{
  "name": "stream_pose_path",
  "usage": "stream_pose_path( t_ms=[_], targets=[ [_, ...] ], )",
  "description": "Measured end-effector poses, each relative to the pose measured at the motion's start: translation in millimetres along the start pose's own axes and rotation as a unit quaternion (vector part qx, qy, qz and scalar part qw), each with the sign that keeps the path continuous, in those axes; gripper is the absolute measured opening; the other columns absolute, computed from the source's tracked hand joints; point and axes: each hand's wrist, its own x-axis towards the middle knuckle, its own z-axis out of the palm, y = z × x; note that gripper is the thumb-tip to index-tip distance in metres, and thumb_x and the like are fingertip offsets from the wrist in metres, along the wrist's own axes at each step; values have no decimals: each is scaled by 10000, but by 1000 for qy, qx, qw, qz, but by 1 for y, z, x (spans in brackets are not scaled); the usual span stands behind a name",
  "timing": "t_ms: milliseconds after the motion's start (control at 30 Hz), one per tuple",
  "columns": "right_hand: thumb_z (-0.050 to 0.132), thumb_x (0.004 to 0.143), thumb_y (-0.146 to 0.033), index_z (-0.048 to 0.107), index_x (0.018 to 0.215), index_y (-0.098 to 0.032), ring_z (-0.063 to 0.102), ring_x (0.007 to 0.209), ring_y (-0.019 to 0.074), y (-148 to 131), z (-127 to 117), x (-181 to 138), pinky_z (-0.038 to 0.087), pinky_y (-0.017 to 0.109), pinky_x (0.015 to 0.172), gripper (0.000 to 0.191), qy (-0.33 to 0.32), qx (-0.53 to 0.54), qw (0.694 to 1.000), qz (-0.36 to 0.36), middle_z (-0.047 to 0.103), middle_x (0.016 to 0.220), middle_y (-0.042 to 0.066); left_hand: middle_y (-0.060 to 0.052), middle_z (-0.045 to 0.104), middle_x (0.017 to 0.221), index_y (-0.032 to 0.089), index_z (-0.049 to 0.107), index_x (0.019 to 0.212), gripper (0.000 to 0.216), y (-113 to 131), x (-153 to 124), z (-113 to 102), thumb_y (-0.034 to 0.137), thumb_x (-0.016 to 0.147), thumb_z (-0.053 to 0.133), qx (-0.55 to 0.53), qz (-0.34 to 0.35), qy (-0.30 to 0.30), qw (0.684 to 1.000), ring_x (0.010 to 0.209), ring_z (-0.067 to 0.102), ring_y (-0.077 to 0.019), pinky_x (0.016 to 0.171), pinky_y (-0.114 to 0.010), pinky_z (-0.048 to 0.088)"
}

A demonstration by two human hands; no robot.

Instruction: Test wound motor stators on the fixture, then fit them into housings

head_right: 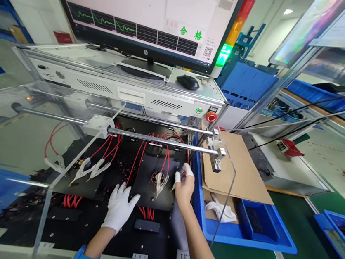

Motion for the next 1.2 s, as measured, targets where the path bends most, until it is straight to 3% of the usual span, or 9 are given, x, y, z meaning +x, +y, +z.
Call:
stream_pose_path(
  t_ms=[67,133,300,533,700,767,933,1000,1200],
  targets=[
    [500,804,-220,605,1070,-234,501,1079,199,-23,1,-8,384,376,950,286,-147,-73,971,-175,597,1122,61,-200,488,1253,93,602,1029,443,3,7,-7,424,746,524,1,-10,-67,998,1215,349,-376,986,-488,295],
    [495,793,-145,663,958,-257,426,1170,214,-41,6,-12,344,409,990,261,-273,-132,905,-299,567,1185,43,-183,526,1194,114,609,965,377,4,14,-17,395,721,553,-14,-23,-119,993,1182,386,-364,964,-469,309],
    [559,659,-52,680,647,-167,167,1322,285,-50,24,-6,158,500,1073,168,-371,-246,800,-403,383,1372,67,-85,577,988,182,566,876,183,6,22,-42,236,703,545,-50,-30,-166,984,900,575,-242,796,-352,416],
    [582,656,-65,673,656,-163,149,1327,286,-48,32,-1,118,514,1077,134,-399,-260,768,-429,366,1382,74,-129,488,1163,183,439,1182,583,9,19,-46,187,623,607,-85,-51,-184,978,932,590,-264,779,-346,438],
    [622,728,-235,682,693,-183,187,1312,295,-52,34,-4,161,530,1058,87,-395,-247,784,-411,388,1368,73,-135,499,1198,204,395,1239,546,12,23,-44,155,711,525,-219,-80,-112,966,1014,561,-263,858,-398,428],
    [623,735,-271,683,707,-194,199,1307,292,-51,34,-5,172,527,1053,102,-389,-247,789,-407,391,1367,63,-120,529,1178,205,334,1281,604,17,32,-38,189,718,553,-395,-105,-64,911,1044,551,-235,894,-391,430],
    [624,732,-268,676,690,-194,211,1303,289,-51,32,-7,170,515,1055,100,-377,-251,793,-408,411,1351,64,-95,543,1131,212,290,1277,573,36,54,-15,210,751,516,-729,-175,16,661,851,636,-165,794,-371,526],
    [605,747,-276,674,684,-198,215,1302,285,-51,32,-7,177,514,1054,122,-373,-250,797,-404,424,1341,58,-86,549,1112,221,322,1252,560,42,57,-9,196,734,533,-750,-181,25,636,875,635,-175,789,-372,536],
    [606,741,-300,667,660,-189,226,1294,286,-53,34,-7,175,504,1060,150,-372,-252,799,-399,438,1327,59,-89,544,1153,228,337,1248,577,45,54,-3,217,721,574,-741,-173,28,648,1027,582,-205,846,-370,524]
  ],
)
